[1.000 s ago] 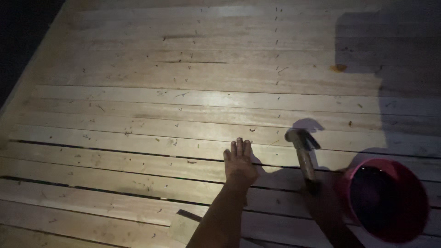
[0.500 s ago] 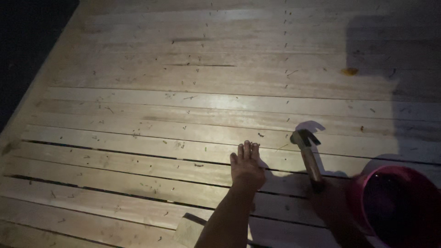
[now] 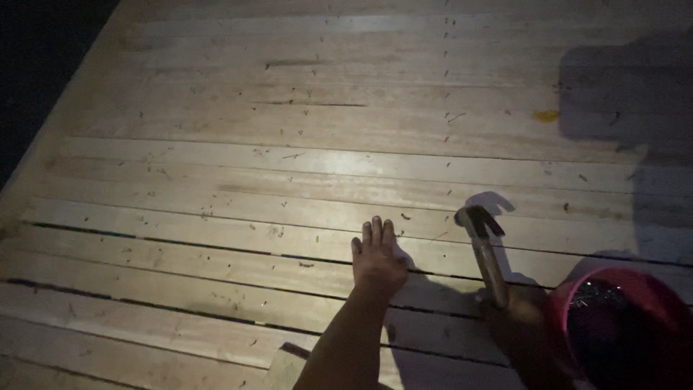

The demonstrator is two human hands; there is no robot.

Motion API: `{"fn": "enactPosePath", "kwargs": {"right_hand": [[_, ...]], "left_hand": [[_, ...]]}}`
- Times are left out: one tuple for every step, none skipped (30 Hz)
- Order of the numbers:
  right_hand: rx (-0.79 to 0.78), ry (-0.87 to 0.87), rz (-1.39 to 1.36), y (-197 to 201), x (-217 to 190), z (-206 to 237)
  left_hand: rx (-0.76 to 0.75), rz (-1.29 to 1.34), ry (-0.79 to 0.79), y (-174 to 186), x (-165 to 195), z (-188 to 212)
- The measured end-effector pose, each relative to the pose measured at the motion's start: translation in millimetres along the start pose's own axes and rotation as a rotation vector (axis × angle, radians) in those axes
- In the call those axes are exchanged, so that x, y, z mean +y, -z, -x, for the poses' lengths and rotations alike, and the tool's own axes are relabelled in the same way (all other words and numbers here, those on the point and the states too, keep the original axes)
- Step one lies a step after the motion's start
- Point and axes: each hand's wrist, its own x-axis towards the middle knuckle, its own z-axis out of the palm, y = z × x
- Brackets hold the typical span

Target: The person takes nails from a pink bucket and hammers them into a slatted wooden table, at times holding a small block against the wood while striking with a claw hammer. They repeatedly reach into the bucket for more nails and continue hammering across the table surface.

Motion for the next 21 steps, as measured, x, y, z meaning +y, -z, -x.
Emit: {"fn": "enactPosePath", "kwargs": {"right_hand": [[-0.018,-0.079,0.034,0.8,3.2,-1.7],[-0.039,-0.156,0.069,2.6,4.5,-2.9],[0.026,0.049,0.253,4.0,3.1,-4.6],[0.095,0.255,0.435,6.3,-0.7,-6.5],[0.159,0.468,0.613,6.9,-6.5,-7.5],[0.113,0.333,0.542,7.2,-13.0,-6.5],[0.075,0.197,0.472,8.4,-19.7,-3.6],[0.033,0.068,0.397,7.1,-26.6,-0.8],[0.068,0.092,0.401,5.6,-32.9,2.9],[0.106,0.113,0.406,4.5,-38.2,5.7],[0.146,0.127,0.41,4.1,-42.4,8.7],[0.145,0.136,0.486,4.2,-45.6,9.5],[0.145,0.149,0.559,3.7,-48.0,9.4],[0.14,0.164,0.632,4.4,-48.7,9.6],[0.143,0.141,0.587,4.9,-48.9,7.7],[0.142,0.116,0.543,5.9,-48.2,6.4],[0.134,0.09,0.497,6.6,-46.9,4.9],[0.109,0.057,0.499,7.0,-45.7,3.2],[0.087,0.032,0.5,7.5,-44.4,1.8],[0.058,0.008,0.503,7.0,-43.3,0.2],[0.081,0.046,0.524,6.7,-41.9,0.3]], "left_hand": [[-0.008,0.014,-0.003,0.9,-0.7,-0.1],[-0.016,0.006,-0.004,2.4,-1.5,0.0],[-0.031,-0.001,-0.005,3.7,-1.8,0.8],[-0.044,-0.008,-0.012,5.0,-1.1,1.3],[-0.024,-0.001,-0.011,6.5,-0.5,2.1],[-0.007,0.006,-0.006,7.4,-0.2,3.5],[0.01,0.015,-0.007,7.9,1.5,4.6],[0.018,-0.002,-0.011,8.6,1.8,5.6],[0.026,-0.016,-0.012,8.9,1.6,7.2],[0.032,-0.031,-0.015,9.3,1.6,7.1],[0.027,-0.026,-0.016,9.5,0.7,7.0],[0.024,-0.018,-0.019,9.5,-0.1,6.3],[0.026,-0.013,-0.021,10.6,-2.0,3.4],[0.045,0.005,-0.025,12.1,-3.8,-0.9],[0.064,0.026,-0.035,13.9,-4.2,-6.9],[0.078,0.048,-0.042,13.7,-3.9,-10.6],[0.062,0.037,-0.033,12.3,-4.0,-12.5],[0.048,0.022,-0.028,12.2,-3.3,-15.7],[0.042,0.007,-0.024,12.9,-2.8,-19.3],[0.004,0.001,-0.019,13.4,-4.3,-20.9],[-0.033,-0.003,-0.017,14.5,-4.8,-22.4]]}}
